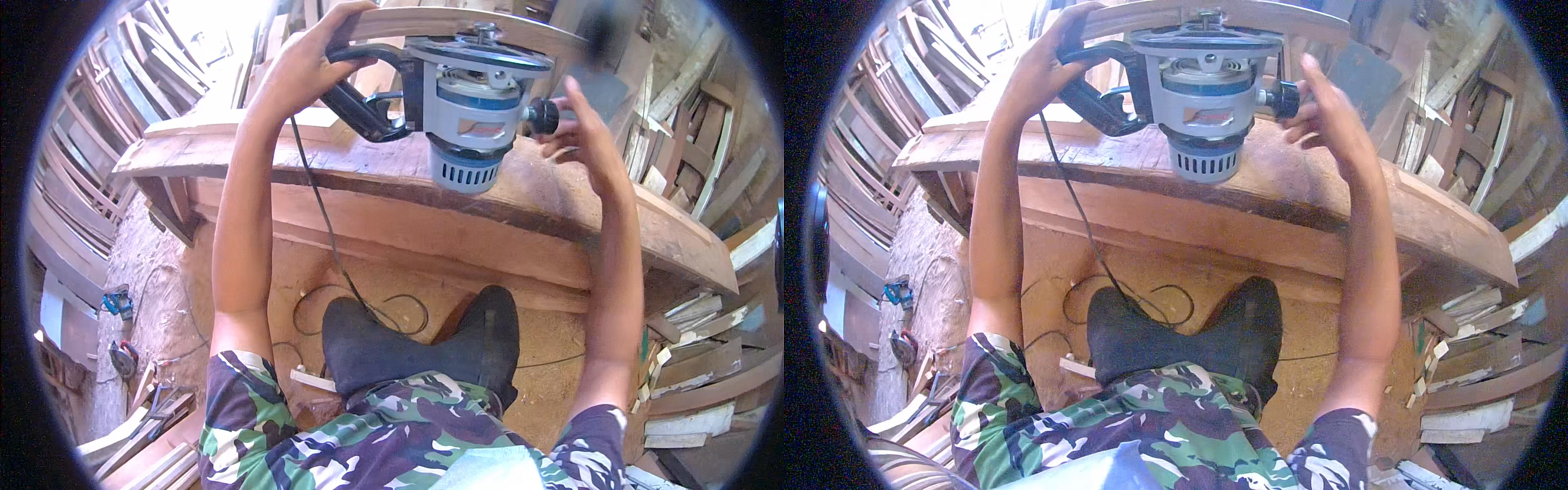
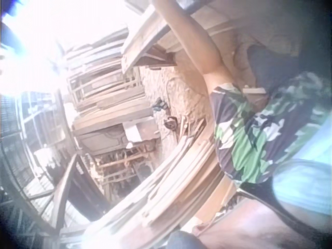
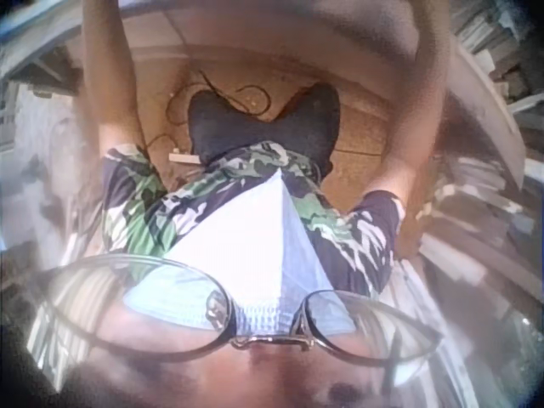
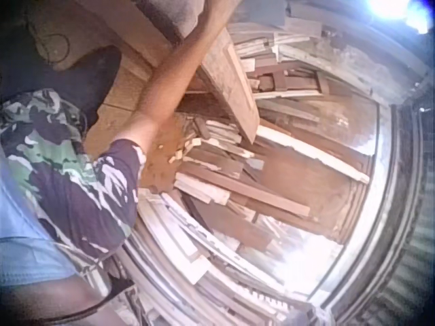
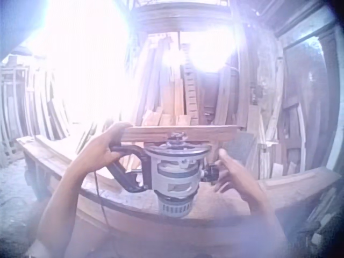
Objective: The person uses a power router to carve a groove along the edge of a curved wooden board, then adjusts the router and repeats the process on the other side.
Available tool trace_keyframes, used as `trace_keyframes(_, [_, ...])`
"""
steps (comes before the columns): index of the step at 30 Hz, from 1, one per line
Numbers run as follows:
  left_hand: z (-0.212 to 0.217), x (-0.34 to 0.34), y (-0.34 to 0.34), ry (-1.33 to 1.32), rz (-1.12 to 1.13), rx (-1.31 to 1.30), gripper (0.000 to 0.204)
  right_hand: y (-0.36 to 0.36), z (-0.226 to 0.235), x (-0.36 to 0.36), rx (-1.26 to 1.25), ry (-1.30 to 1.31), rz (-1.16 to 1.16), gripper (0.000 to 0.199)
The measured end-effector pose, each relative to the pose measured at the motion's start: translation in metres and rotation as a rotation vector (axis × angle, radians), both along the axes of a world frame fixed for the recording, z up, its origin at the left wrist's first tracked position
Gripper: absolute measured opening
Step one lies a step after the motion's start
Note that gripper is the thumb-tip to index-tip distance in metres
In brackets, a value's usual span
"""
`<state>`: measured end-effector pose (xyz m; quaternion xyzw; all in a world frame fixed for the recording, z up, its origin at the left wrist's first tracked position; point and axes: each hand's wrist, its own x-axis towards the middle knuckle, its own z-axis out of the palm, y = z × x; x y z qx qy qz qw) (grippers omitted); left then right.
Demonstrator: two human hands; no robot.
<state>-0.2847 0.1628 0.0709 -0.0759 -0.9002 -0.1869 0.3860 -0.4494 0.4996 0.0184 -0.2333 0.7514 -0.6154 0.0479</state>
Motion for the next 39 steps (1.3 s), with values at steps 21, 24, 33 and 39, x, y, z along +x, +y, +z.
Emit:
trace_keyframes(21, [0.005,-0.021,-0.015,-0.027,-0.016,-0.032,0.069,0.012,-0.024,-0.061,0.124,0.431,0.403,0.05])
trace_keyframes(24, [0.004,-0.019,-0.014,-0.027,-0.008,-0.003,0.07,0.013,-0.021,-0.052,0.017,0.247,0.455,0.048])
trace_keyframes(33, [0.002,-0.012,-0.013,0.03,0.078,-0.091,0.066,0.006,-0.03,-0.017,0.113,0.657,-0.094,0.05])
trace_keyframes(39, [0.01,0.01,0.029,-0.036,0.078,0.088,0.061,-0.047,-0.067,0.066,0.165,0.657,-0.212,0.088])
